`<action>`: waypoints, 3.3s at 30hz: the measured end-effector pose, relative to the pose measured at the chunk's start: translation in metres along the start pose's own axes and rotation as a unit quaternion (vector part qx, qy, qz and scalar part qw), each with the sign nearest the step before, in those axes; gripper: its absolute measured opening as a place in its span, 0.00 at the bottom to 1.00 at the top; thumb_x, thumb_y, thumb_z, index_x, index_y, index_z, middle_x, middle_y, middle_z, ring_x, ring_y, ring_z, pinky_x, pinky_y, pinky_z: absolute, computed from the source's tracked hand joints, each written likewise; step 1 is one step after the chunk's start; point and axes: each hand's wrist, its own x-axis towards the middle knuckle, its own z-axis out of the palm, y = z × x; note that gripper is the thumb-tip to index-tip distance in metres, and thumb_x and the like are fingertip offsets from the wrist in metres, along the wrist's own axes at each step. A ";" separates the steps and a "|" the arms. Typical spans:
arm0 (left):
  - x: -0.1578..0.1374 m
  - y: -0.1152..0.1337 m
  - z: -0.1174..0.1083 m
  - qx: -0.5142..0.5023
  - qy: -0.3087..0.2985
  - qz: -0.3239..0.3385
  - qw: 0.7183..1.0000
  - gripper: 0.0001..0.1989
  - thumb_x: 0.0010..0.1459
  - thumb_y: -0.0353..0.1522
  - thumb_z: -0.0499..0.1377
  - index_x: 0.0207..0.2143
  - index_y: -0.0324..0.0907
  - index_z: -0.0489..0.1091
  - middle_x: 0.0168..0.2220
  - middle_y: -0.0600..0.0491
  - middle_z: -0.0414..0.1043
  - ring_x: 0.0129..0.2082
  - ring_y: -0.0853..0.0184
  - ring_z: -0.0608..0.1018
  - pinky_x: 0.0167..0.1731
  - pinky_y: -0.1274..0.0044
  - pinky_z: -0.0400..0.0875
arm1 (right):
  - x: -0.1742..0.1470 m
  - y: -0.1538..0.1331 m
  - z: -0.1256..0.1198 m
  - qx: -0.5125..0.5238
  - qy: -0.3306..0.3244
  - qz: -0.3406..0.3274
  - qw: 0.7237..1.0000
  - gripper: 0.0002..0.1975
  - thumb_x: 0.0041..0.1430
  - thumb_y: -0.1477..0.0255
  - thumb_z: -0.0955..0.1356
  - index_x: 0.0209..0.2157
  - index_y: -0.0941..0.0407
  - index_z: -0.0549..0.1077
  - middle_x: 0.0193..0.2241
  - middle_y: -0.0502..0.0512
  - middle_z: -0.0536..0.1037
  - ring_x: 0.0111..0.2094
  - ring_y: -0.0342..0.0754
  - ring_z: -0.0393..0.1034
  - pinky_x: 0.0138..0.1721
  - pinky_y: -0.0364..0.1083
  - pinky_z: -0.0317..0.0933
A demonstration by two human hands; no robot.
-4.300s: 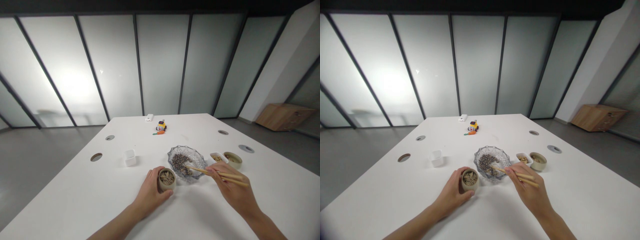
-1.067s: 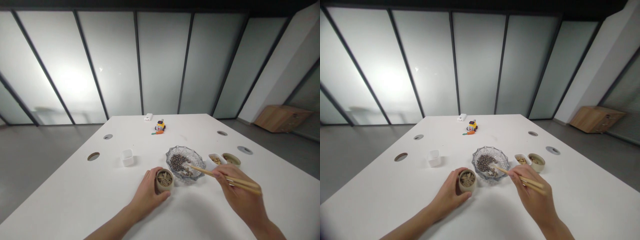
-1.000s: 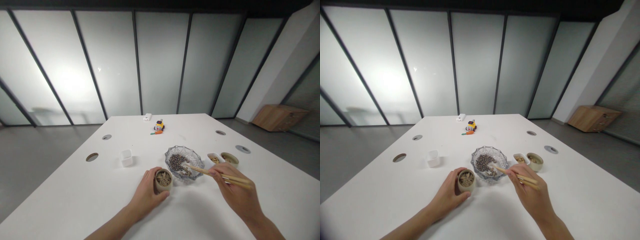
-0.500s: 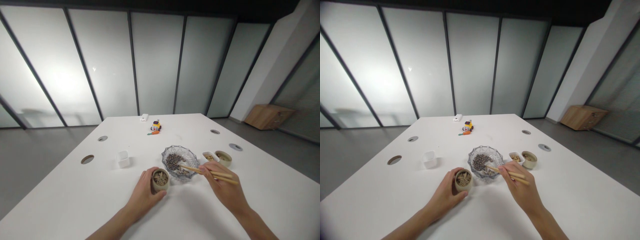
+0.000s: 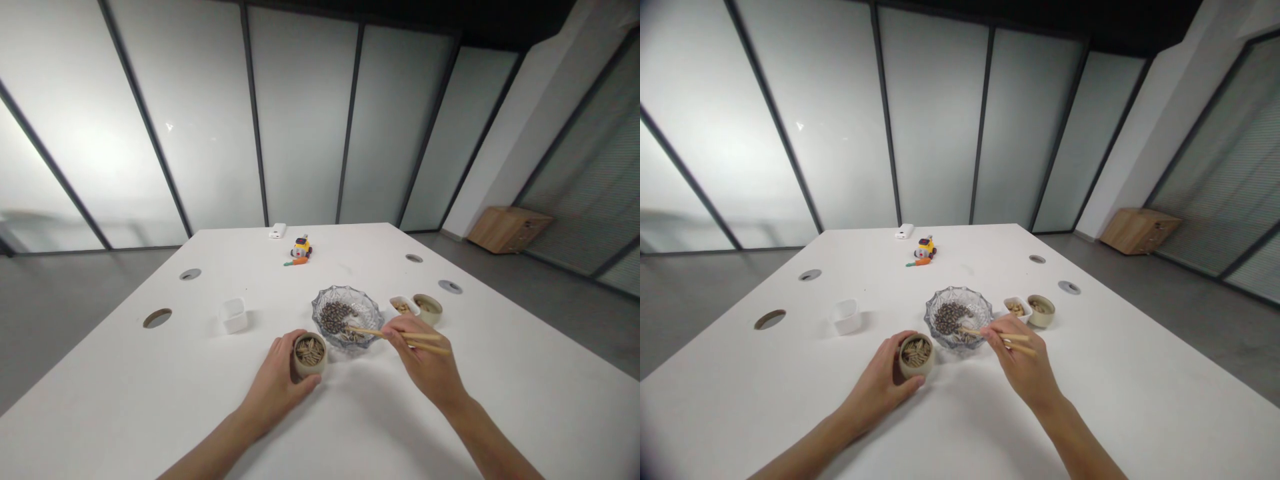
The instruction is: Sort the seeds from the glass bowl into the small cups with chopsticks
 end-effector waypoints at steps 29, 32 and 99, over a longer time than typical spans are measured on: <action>-0.001 0.012 -0.004 0.024 -0.007 0.000 1.000 0.33 0.52 0.29 0.69 0.60 0.47 0.68 0.59 0.46 0.75 0.60 0.50 0.76 0.63 0.57 0.70 | 0.001 -0.008 -0.006 0.072 -0.100 0.001 0.992 0.13 0.73 0.65 0.69 0.33 0.51 0.80 0.31 0.53 0.81 0.30 0.49 0.79 0.35 0.46 0.73; -0.001 0.013 -0.005 0.024 -0.008 0.001 1.000 0.33 0.52 0.29 0.69 0.61 0.46 0.67 0.59 0.45 0.75 0.60 0.50 0.76 0.63 0.57 0.70 | 0.000 -0.008 -0.007 0.073 -0.101 0.001 0.992 0.13 0.73 0.65 0.69 0.33 0.51 0.80 0.31 0.54 0.82 0.31 0.49 0.79 0.36 0.46 0.74; -0.018 0.067 0.084 -0.030 -0.178 -0.084 0.980 0.27 0.58 0.27 0.61 0.16 0.43 0.45 0.16 0.63 0.41 0.19 0.74 0.49 0.23 0.76 0.47 | 0.017 0.009 -0.016 0.057 -0.047 0.026 0.997 0.13 0.73 0.65 0.68 0.33 0.51 0.79 0.29 0.50 0.83 0.31 0.48 0.80 0.35 0.44 0.73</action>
